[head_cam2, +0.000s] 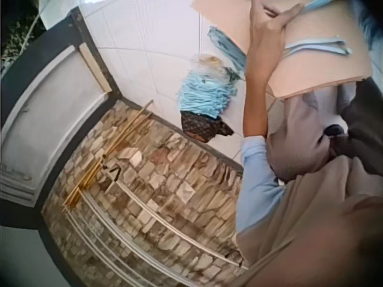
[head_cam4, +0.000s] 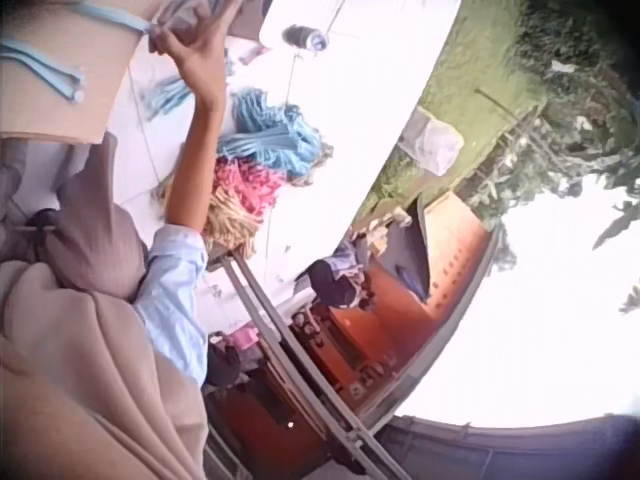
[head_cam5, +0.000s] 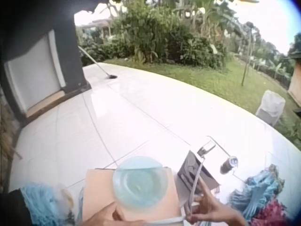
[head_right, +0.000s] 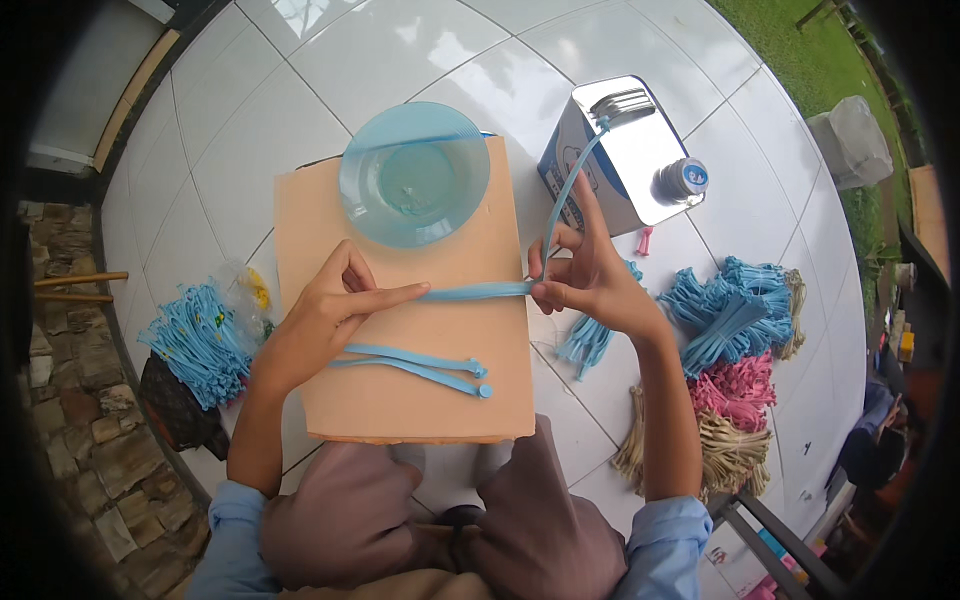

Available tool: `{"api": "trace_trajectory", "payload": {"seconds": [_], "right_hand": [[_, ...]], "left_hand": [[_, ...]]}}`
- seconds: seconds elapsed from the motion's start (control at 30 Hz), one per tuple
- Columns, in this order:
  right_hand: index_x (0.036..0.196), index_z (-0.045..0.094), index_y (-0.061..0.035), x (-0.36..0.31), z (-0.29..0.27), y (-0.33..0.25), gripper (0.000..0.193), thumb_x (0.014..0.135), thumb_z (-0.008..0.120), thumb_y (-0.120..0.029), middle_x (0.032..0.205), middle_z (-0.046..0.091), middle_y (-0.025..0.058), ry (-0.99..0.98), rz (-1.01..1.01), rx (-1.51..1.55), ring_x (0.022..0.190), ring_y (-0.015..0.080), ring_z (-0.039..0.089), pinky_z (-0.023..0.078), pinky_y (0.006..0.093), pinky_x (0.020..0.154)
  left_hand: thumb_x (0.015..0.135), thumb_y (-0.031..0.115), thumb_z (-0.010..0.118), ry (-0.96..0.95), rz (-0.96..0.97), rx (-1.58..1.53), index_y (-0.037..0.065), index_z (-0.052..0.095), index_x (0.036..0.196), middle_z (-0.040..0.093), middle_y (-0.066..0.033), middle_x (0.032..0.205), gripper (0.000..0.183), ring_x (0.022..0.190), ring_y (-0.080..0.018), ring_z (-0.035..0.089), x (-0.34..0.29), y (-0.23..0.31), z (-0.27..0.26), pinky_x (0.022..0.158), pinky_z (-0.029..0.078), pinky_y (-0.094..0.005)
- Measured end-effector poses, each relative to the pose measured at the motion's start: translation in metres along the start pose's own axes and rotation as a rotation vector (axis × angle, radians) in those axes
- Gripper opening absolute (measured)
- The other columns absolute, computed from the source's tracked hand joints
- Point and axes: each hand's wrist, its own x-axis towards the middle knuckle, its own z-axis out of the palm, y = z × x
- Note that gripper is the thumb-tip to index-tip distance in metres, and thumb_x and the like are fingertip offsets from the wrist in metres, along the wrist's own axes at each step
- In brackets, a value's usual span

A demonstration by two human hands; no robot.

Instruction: The person applies adhesive from a bowl to blue straps and attaches small green and yellow floral components to other blue straps.

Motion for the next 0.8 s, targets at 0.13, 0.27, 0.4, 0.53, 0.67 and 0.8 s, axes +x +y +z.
{"api": "trace_trajectory", "payload": {"seconds": [0.13, 0.27, 0.4, 0.53, 0.67, 0.8], "right_hand": [[0.143, -0.012, -0.0211, 0.011, -0.002, 0.004, 0.106, 0.074, 0.064, 0.008, 0.086, 0.052, 0.0110, -0.027, -0.011, 0.018, 0.060, 0.0150, 0.055, 0.046, 0.0286, 0.049], [0.143, -0.012, -0.0214, 0.015, -0.004, 0.005, 0.106, 0.075, 0.064, 0.007, 0.088, 0.053, 0.0115, -0.037, -0.025, 0.006, 0.060, 0.0139, 0.054, 0.046, 0.0281, 0.049], [0.143, -0.012, -0.0234, 0.014, -0.003, 0.006, 0.106, 0.075, 0.064, 0.007, 0.088, 0.052, 0.0116, -0.030, -0.013, 0.037, 0.060, 0.0134, 0.054, 0.046, 0.0274, 0.049], [0.143, -0.012, -0.0253, 0.011, -0.003, 0.012, 0.107, 0.076, 0.065, 0.007, 0.090, 0.050, 0.0108, -0.002, -0.043, 0.024, 0.060, 0.0133, 0.054, 0.045, 0.0269, 0.049], [0.141, -0.016, -0.0276, 0.009, -0.003, 0.017, 0.110, 0.075, 0.065, 0.006, 0.097, 0.048, 0.0113, 0.030, -0.082, 0.052, 0.059, 0.0134, 0.053, 0.044, 0.0264, 0.047], [0.140, -0.021, -0.0291, 0.009, -0.003, 0.023, 0.112, 0.076, 0.066, 0.004, 0.103, 0.045, 0.0121, 0.059, -0.094, 0.092, 0.058, 0.0137, 0.054, 0.044, 0.0263, 0.046]], "left_hand": [[0.077, -0.003, 0.054, -0.078, -0.004, 0.115, 0.024, 0.065, 0.111, 0.035, -0.0048, 0.083, 0.045, 0.076, -0.0169, 0.044, 0.004, 0.001, -0.006, 0.070, 0.045, -0.0255], [0.077, -0.002, 0.052, -0.122, -0.027, 0.208, 0.027, 0.064, 0.113, 0.036, -0.0063, 0.086, 0.048, 0.081, -0.0192, 0.046, 0.004, 0.004, -0.007, 0.074, 0.044, -0.0260], [0.075, -0.002, 0.052, -0.111, -0.062, 0.204, 0.026, 0.065, 0.112, 0.036, -0.0062, 0.086, 0.048, 0.082, -0.0196, 0.046, 0.005, 0.007, -0.004, 0.076, 0.043, -0.0260], [0.076, -0.001, 0.053, -0.120, -0.071, 0.187, 0.026, 0.065, 0.111, 0.036, -0.0060, 0.086, 0.046, 0.082, -0.0193, 0.045, 0.006, 0.005, -0.003, 0.075, 0.043, -0.0260], [0.076, -0.001, 0.052, -0.120, -0.067, 0.174, 0.024, 0.066, 0.111, 0.036, -0.0059, 0.086, 0.045, 0.083, -0.0191, 0.045, 0.006, 0.004, -0.002, 0.075, 0.043, -0.0257], [0.076, 0.000, 0.052, -0.115, -0.073, 0.163, 0.024, 0.066, 0.111, 0.036, -0.0058, 0.086, 0.044, 0.084, -0.0193, 0.045, 0.007, 0.005, -0.001, 0.075, 0.043, -0.0263]]}}
